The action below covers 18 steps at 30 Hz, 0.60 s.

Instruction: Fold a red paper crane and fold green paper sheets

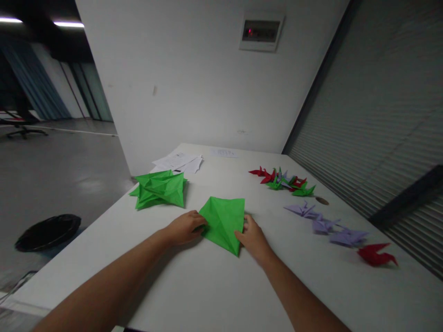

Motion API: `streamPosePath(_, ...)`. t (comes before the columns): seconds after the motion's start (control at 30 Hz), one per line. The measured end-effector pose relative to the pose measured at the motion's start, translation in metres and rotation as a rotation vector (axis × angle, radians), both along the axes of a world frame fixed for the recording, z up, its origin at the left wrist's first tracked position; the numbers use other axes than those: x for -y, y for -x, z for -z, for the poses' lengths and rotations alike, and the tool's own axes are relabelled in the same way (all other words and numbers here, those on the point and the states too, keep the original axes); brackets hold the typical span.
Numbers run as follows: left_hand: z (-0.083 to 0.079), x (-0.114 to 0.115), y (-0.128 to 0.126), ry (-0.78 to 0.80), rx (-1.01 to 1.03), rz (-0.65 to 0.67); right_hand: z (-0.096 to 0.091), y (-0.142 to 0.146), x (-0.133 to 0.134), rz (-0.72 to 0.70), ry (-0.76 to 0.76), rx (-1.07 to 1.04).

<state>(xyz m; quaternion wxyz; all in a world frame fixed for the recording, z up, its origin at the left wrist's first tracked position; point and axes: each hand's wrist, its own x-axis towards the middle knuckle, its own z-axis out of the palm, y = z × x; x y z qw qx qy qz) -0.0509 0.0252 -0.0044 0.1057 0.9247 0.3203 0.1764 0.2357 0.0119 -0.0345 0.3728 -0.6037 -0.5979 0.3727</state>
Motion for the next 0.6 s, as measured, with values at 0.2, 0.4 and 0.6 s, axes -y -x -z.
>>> streamPosePath(0.2,-0.002,-0.002,0.005,0.015,0.047,0.122,-0.005,-0.018,-0.007,0.146,0.100,-0.142)
streamPosePath(0.4,-0.001,-0.003,0.009,0.032,0.046,0.197,-0.012,-0.033,-0.012,0.246,0.095,-0.206)
streamPosePath(0.6,0.000,-0.003,0.012,0.112,0.103,0.178,-0.008,-0.045,-0.013,0.069,0.111,-0.094)
